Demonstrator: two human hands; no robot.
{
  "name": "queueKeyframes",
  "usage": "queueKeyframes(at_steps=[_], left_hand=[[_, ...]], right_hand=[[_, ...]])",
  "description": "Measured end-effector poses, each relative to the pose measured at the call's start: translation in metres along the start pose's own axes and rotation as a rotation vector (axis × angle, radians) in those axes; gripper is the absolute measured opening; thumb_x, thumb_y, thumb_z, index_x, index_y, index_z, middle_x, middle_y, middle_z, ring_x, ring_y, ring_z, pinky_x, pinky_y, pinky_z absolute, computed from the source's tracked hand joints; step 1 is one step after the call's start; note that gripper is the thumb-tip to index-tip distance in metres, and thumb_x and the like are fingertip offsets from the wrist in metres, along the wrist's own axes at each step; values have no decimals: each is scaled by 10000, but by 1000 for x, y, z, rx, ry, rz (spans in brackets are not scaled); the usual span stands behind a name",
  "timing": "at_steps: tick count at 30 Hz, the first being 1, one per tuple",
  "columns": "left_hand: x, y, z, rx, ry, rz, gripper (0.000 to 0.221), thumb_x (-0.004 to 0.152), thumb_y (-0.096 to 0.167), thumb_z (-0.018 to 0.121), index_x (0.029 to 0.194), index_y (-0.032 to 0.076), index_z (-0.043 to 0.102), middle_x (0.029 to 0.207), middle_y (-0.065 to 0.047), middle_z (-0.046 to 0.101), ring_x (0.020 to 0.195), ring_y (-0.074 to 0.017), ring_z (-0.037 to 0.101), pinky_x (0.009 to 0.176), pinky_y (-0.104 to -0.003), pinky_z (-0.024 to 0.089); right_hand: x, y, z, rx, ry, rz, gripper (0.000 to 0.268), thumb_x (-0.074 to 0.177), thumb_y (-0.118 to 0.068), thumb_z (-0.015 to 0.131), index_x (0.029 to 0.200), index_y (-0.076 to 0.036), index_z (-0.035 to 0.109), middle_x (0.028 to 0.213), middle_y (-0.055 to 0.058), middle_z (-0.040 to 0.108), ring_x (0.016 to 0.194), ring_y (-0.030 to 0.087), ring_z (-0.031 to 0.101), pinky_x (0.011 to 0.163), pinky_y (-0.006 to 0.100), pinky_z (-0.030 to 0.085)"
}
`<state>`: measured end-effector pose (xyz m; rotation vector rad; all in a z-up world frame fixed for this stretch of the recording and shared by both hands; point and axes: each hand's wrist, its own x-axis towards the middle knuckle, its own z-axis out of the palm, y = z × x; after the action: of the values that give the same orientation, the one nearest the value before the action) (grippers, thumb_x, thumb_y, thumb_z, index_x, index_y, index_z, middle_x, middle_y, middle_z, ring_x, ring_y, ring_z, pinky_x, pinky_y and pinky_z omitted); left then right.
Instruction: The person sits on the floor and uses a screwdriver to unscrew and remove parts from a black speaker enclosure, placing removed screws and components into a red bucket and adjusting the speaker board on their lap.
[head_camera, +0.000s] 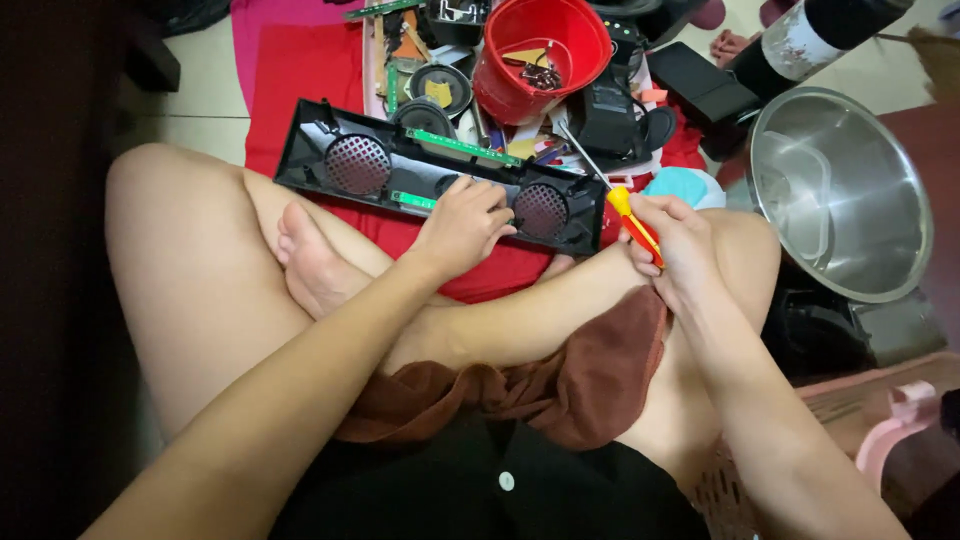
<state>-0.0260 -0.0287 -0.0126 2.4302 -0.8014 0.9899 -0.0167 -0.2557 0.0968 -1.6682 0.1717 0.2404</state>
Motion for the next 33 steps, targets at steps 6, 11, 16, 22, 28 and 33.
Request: queueKeyframes(at_steps=[6,11,16,22,28,33], left_hand=[[-3,-4,5,-2,8,24,206,739,308,640,721,103,627,724,-8,491,695,-175,492,715,-318,385],[-4,-4,7,-31,-6,1,212,747,317,635,734,106,621,722,-8,475,694,-177,489,711,-318,385],[-3,-2,4,-52,-49,-30,220,747,336,635,760,117,632,731,-4,487,704,-175,496,701,-316,385],[1,2,-16,-93,-160,-91,264,731,307,672,872,86,637,760,-35,529,744,-202,536,703,-324,407],[-14,-15,-28,37,-317,-202,256,776,366,610,861,128,652,742,-18,585,746,-190,572,732,-329,408],[-17,-20,-34,130,-397,-250,172,771,308,620,803,141,641,708,-1,583,709,-187,584,694,-322,420]], right_hand=[[-1,-5,4,-27,21,12,213,881,-212,577,930,-25,488,596,141,501,342,61,336,257,160,202],[0,-3,4,-23,30,14,219,876,-217,588,927,-27,493,596,148,506,339,67,343,254,164,206],[-2,-4,4,-27,34,20,219,871,-213,588,919,-24,489,591,152,506,341,72,341,256,167,204],[-5,-10,7,-24,22,24,214,853,-210,603,896,-23,506,579,156,499,335,75,341,252,165,207],[-9,-14,7,-4,-4,34,211,851,-201,595,906,-20,503,584,149,499,340,71,344,257,166,205],[-5,-15,6,1,-15,37,211,858,-196,588,935,-25,493,587,145,501,343,72,354,259,168,214]])
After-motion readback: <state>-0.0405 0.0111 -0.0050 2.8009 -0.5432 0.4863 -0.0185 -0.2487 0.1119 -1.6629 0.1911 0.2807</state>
